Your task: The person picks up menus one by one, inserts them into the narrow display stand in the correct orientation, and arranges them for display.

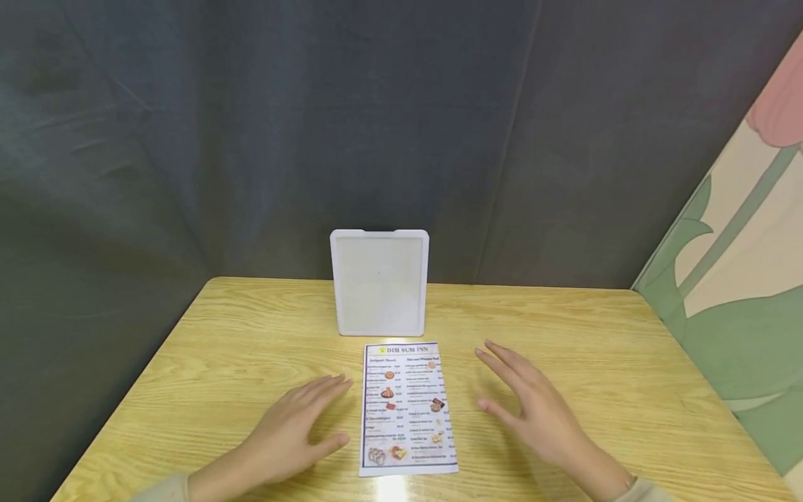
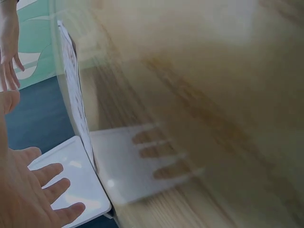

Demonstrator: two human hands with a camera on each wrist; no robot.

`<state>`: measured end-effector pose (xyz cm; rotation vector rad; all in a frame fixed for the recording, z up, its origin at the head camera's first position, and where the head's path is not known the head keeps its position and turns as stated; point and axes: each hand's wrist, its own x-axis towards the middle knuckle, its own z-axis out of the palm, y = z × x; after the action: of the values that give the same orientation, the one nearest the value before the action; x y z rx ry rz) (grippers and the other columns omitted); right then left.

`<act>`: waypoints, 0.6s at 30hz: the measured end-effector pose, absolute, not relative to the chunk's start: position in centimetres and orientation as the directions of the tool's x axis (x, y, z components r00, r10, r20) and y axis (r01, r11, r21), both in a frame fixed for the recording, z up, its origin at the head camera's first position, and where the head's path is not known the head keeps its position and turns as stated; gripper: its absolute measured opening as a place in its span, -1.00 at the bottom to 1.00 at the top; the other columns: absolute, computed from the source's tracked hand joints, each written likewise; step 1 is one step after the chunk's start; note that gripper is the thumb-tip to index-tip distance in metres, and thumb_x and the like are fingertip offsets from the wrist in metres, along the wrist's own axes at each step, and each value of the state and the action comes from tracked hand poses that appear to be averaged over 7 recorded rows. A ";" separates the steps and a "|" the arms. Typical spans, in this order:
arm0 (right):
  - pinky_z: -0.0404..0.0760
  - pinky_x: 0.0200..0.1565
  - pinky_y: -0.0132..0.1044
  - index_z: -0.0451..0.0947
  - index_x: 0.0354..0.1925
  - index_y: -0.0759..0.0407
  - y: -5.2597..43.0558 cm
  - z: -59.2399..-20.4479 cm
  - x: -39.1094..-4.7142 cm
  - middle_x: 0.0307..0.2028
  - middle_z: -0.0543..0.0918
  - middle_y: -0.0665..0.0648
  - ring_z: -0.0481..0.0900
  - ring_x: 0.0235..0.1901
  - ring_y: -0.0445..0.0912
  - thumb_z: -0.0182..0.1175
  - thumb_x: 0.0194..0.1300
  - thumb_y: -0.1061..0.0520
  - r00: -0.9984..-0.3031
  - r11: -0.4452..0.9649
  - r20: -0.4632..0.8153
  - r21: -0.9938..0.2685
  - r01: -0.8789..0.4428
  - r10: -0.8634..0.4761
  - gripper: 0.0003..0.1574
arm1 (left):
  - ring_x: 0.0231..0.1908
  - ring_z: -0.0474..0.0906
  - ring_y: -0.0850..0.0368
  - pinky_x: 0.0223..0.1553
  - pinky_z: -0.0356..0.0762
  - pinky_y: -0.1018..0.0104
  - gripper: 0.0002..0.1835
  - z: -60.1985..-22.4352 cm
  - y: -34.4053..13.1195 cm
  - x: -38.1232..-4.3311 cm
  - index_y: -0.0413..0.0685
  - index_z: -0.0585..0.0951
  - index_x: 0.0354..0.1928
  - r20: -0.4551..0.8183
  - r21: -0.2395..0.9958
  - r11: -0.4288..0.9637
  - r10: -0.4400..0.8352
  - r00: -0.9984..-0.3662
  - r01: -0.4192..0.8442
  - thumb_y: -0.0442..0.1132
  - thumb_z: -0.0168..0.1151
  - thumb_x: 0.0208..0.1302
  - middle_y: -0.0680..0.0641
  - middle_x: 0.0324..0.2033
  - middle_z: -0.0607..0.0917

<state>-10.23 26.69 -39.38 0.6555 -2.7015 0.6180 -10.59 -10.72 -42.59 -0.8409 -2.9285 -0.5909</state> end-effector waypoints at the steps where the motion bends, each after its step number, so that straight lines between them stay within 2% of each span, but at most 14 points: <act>1: 0.29 0.12 0.07 0.16 0.36 -0.14 26.6 -39.5 -10.1 0.36 0.17 -0.03 0.16 0.30 0.00 0.37 0.07 0.01 -0.852 0.805 0.369 -0.330 -0.493 -0.371 -0.05 | 0.31 0.15 -0.04 0.21 0.13 -0.15 -0.19 -42.6 -10.7 -10.5 0.27 0.13 0.40 0.136 0.352 0.778 0.508 -0.851 0.521 0.40 -0.04 0.16 0.01 0.34 0.24; 5: 0.33 0.07 0.10 0.16 0.36 -0.17 26.1 -39.9 -9.8 0.35 0.19 -0.03 0.22 0.27 0.05 0.37 0.05 -0.03 -0.846 0.803 0.360 -0.312 -0.507 -0.394 -0.04 | 0.31 0.16 -0.04 0.20 0.14 -0.15 -0.19 -42.8 -10.5 -10.5 0.21 0.18 0.38 0.132 0.360 0.768 0.520 -0.844 0.530 0.41 -0.07 0.16 0.01 0.34 0.25; 12: 0.37 0.08 0.09 0.17 0.36 -0.17 25.3 -41.1 -9.5 0.34 0.21 -0.01 0.26 0.25 0.06 0.32 0.13 -0.05 -0.844 0.793 0.351 -0.325 -0.515 -0.405 -0.12 | 0.30 0.18 -0.02 0.20 0.15 -0.13 -0.22 -43.1 -9.6 -10.6 0.23 0.19 0.37 0.101 0.405 0.749 0.534 -0.840 0.525 0.33 0.08 0.14 0.03 0.32 0.27; 18: 0.37 0.08 0.04 0.26 0.31 -0.20 24.7 -41.9 -9.1 0.32 0.25 -0.06 0.30 0.23 0.05 0.29 0.16 -0.02 -0.848 0.784 0.337 -0.345 -0.516 -0.410 -0.23 | 0.27 0.21 -0.01 0.19 0.17 -0.12 -0.23 -43.6 -9.1 -10.6 0.15 0.26 0.34 0.065 0.436 0.743 0.537 -0.841 0.508 0.26 0.16 0.12 0.03 0.28 0.33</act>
<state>-9.10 24.67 -41.88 0.7212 -2.7317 0.6321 -10.61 -9.11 -43.61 -0.8984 -2.9928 -0.7185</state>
